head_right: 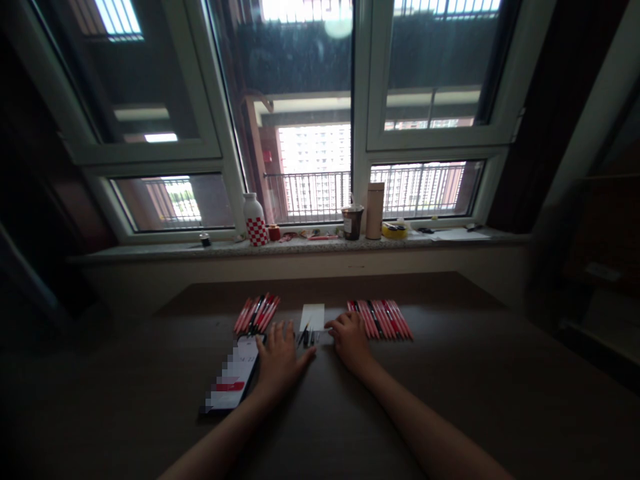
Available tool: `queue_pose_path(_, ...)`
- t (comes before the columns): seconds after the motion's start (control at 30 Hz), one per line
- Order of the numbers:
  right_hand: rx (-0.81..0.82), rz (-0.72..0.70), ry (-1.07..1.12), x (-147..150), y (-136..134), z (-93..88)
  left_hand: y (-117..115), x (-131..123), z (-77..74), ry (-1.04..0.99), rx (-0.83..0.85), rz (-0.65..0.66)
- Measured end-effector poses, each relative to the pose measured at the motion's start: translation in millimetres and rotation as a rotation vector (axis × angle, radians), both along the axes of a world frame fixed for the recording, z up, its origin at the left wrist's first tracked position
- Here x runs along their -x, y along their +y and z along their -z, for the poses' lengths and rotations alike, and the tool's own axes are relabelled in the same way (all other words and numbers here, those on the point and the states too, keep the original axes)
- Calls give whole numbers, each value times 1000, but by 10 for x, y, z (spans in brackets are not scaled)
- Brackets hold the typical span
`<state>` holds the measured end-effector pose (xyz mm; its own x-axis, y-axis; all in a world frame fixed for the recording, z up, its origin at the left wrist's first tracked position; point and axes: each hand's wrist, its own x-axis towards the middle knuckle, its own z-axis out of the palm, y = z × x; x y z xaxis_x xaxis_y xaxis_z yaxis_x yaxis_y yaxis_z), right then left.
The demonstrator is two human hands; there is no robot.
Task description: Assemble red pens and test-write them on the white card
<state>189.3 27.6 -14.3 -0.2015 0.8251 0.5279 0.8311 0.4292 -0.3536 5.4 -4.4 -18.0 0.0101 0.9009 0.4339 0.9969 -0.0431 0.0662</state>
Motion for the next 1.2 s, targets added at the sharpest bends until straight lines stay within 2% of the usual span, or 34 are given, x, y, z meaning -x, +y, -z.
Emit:
queue_pose_path(0.17, -4, -41, -5, -7, -6, 0, 3, 26, -13, -9, 103, -49)
queue_pose_path(0.6, 26, -110, -68, 14, -23, 11, 55, 51, 16, 8, 232, -16)
queue_pose_path(1.2, 84, -131, -76, 5, -15, 13, 57, 52, 10, -29, 273, 14)
